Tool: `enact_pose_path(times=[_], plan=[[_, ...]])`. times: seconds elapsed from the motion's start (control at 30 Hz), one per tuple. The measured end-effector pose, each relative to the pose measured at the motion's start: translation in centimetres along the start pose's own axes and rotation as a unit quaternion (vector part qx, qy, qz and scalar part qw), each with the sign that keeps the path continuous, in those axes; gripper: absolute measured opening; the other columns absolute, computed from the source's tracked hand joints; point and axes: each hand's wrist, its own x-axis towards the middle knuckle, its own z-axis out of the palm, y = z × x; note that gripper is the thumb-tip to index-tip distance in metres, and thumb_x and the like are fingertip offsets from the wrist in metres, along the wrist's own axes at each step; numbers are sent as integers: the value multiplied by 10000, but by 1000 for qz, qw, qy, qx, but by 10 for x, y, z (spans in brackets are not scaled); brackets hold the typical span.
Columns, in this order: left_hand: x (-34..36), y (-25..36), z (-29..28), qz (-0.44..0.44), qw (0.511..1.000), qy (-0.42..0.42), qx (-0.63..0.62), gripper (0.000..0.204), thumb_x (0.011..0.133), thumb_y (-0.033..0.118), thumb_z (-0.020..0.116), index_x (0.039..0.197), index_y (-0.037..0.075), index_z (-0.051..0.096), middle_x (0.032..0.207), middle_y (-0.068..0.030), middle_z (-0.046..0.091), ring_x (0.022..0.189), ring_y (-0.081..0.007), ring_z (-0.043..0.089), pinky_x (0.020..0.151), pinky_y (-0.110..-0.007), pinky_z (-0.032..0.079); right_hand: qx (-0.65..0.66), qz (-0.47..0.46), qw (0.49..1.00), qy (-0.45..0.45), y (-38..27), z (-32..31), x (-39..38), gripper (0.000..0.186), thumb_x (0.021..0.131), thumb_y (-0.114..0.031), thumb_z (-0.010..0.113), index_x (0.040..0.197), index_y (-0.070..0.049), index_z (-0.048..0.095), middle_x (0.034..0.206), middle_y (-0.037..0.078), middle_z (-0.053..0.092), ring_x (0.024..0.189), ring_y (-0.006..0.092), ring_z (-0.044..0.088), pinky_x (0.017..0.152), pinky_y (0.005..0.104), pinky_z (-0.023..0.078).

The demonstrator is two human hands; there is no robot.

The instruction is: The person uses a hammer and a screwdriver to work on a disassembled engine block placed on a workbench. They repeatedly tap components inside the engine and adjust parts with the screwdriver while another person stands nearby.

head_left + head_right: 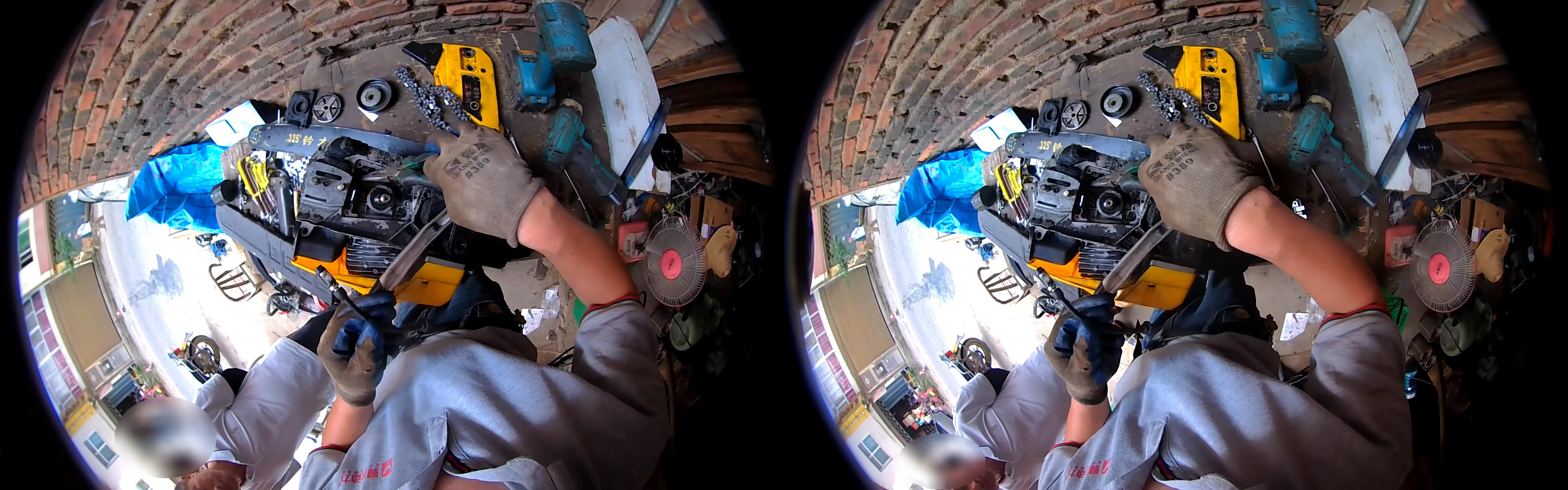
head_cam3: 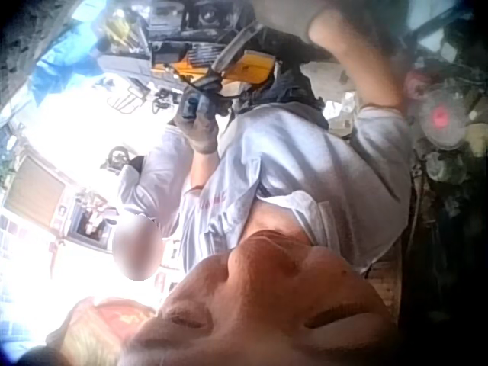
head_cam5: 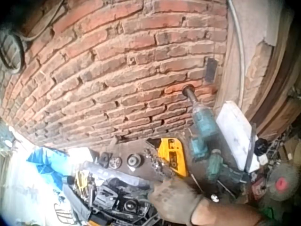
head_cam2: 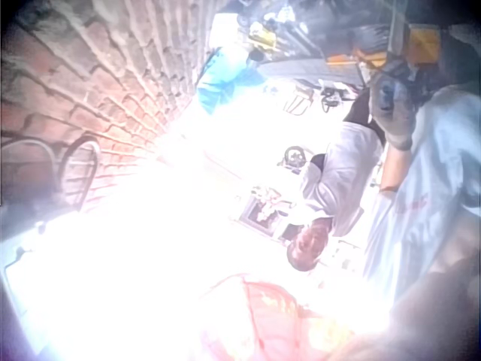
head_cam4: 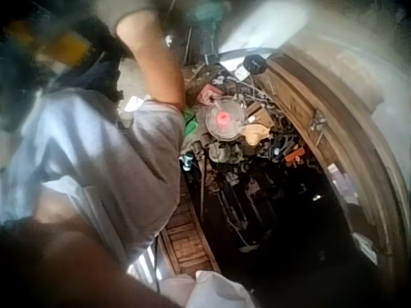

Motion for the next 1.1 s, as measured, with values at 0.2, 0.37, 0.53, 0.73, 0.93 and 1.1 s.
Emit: enact_pose_path(times=[0.2,0.37,0.53,0.73,0.93,1.1], plan=[[0,-2,-3,7,1000,-5,8,497,962,344,669,1153,-113,626,1001,-171,706,714,-152,653,656,-266,537,-25,-23,999,34,1,3,1,181,834,-167,634,911,-62,761,1035,129,687,1020,289,659,884,416,520],[-1,4,-1,-36,999,3,-8,554,920,375,702,1136,-131,634,1068,-185,697,952,-229,676,864,-329,531,-31,-30,998,41,2,5,1,188,831,-174,637,914,-61,762,1036,128,690,1024,290,661,865,416,529],[1,-2,-1,21,1000,-6,19,512,965,364,660,1143,-114,623,992,-169,701,696,-145,647,633,-265,535,-31,-32,998,42,6,1,-4,197,817,-185,651,920,-56,759,1035,133,688,1023,300,662,857,417,540],[0,-2,-2,9,1000,-4,17,510,966,377,660,1133,-105,631,962,-153,703,645,-132,634,587,-253,518,-3,-1,1000,20,4,0,-1,243,758,-108,632,971,-47,732,1131,149,656,1076,340,626,920,457,519],[2,-1,0,19,1000,1,22,508,972,374,651,1128,-108,635,980,-154,704,692,-138,650,624,-259,527,-22,-39,997,56,5,5,0,185,821,-180,633,893,-61,755,1006,136,683,1009,309,661,865,415,539],[1,4,-1,-5,1000,-3,1,482,949,328,664,1135,-115,629,1015,-158,707,804,-169,661,743,-276,526,8,-3,993,116,12,-1,-27,174,825,-150,608,921,-57,718,1014,164,662,1026,322,650,920,449,513]])
